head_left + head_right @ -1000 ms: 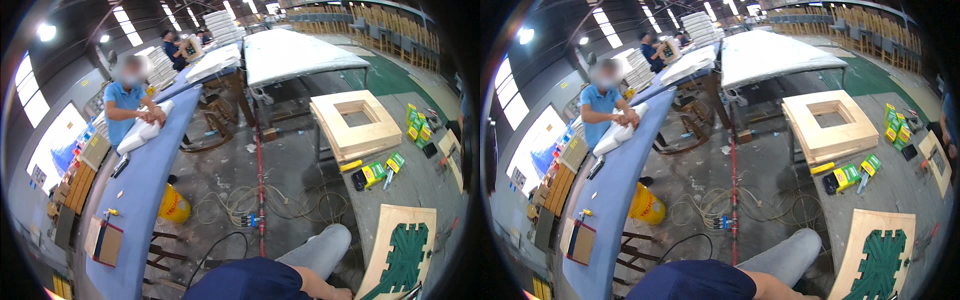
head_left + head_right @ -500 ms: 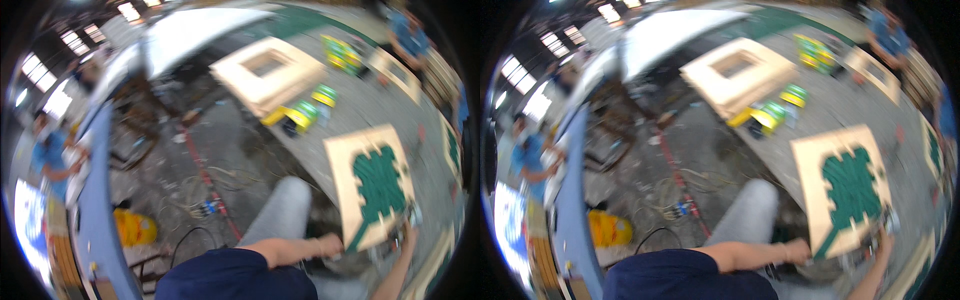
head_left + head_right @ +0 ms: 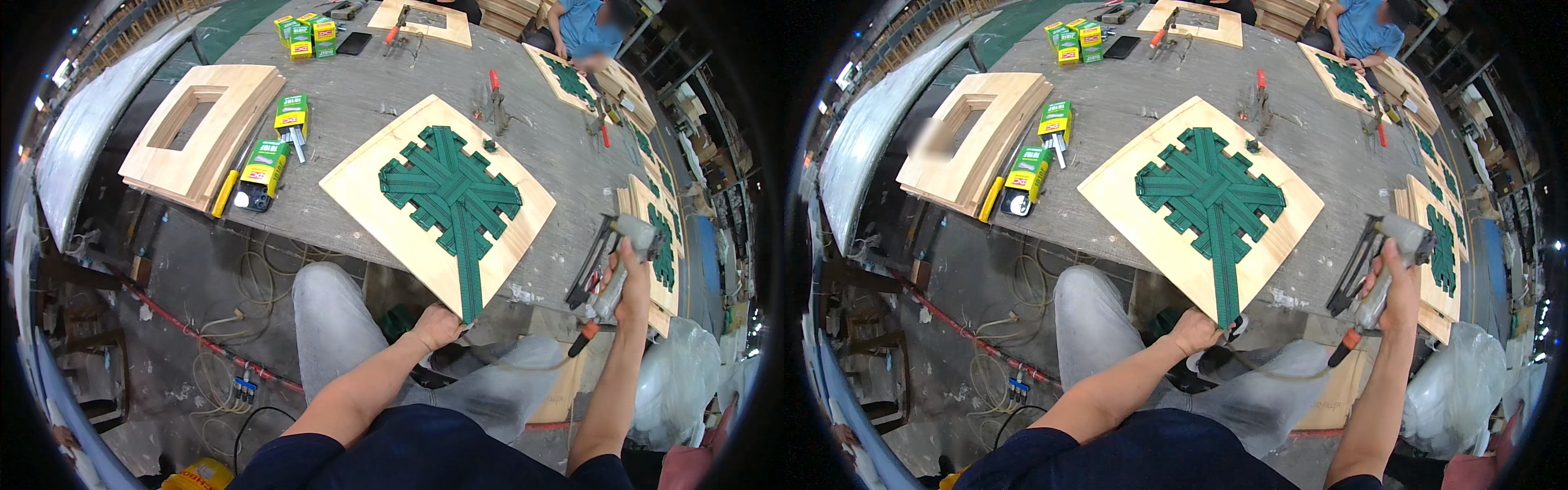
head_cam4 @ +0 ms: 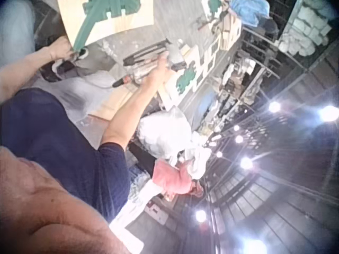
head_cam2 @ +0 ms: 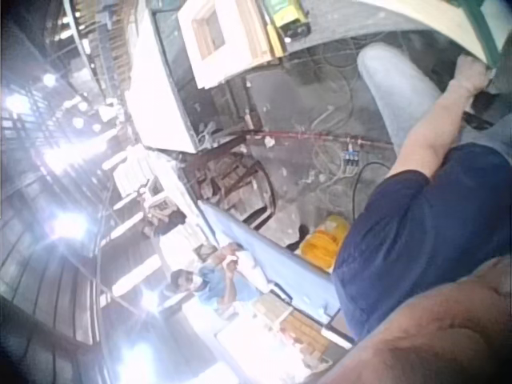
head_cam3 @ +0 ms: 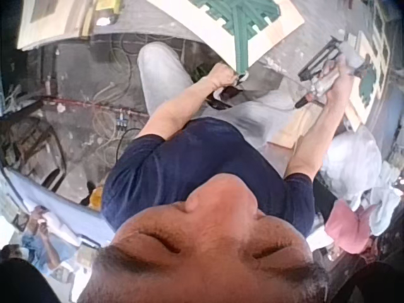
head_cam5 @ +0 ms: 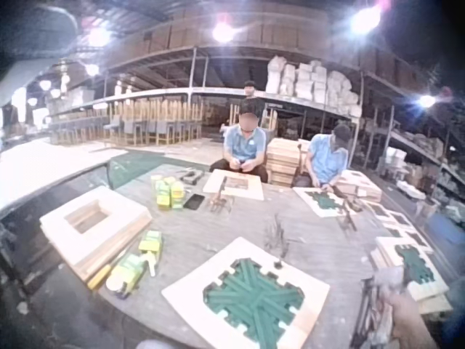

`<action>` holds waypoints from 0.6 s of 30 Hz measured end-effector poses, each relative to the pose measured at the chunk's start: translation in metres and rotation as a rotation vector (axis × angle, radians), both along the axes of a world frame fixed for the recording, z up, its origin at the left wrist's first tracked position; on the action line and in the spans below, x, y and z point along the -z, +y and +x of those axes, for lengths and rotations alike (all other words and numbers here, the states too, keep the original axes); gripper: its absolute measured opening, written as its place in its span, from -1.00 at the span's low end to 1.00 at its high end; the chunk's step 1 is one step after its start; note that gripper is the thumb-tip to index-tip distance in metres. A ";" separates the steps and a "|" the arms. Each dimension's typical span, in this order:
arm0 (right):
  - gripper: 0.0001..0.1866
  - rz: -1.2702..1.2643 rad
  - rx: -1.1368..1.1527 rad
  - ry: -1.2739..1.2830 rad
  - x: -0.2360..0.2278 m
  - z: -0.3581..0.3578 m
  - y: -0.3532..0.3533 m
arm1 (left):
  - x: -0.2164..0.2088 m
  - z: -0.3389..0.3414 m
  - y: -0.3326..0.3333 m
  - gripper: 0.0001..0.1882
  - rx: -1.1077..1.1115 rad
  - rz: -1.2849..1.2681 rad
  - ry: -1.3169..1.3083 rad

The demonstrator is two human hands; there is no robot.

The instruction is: The person weaves green plastic strips into a wooden frame to create a cushion seat. They use a staple gun to secure the strips and scissors to trim the excess material. The process involves repeatedly threading the strips through the frame and stapling them in place.

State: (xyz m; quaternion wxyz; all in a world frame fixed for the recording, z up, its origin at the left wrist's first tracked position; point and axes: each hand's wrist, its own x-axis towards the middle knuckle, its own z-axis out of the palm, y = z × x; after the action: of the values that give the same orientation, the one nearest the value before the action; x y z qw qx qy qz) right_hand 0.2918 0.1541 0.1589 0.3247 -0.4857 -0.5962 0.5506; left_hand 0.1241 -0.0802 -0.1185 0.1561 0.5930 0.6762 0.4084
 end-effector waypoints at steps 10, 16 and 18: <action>-0.68 -0.300 -0.293 -0.199 0.075 -0.083 -0.094 | 0.012 0.000 0.003 -0.70 0.009 -0.089 -0.006; -0.70 -0.278 -0.359 -0.339 0.085 -0.103 -0.104 | 0.010 0.001 0.003 -0.76 0.014 -0.066 -0.031; -0.71 -0.287 -0.369 -0.372 0.088 -0.106 -0.106 | 0.008 0.000 0.001 -0.77 0.019 -0.054 -0.069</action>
State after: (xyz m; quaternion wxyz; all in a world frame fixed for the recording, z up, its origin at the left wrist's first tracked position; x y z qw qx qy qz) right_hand 0.1863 0.0484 0.0714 0.0325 -0.5025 -0.6399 0.5804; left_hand 0.1245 -0.0789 -0.1269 0.1992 0.5805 0.6755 0.4088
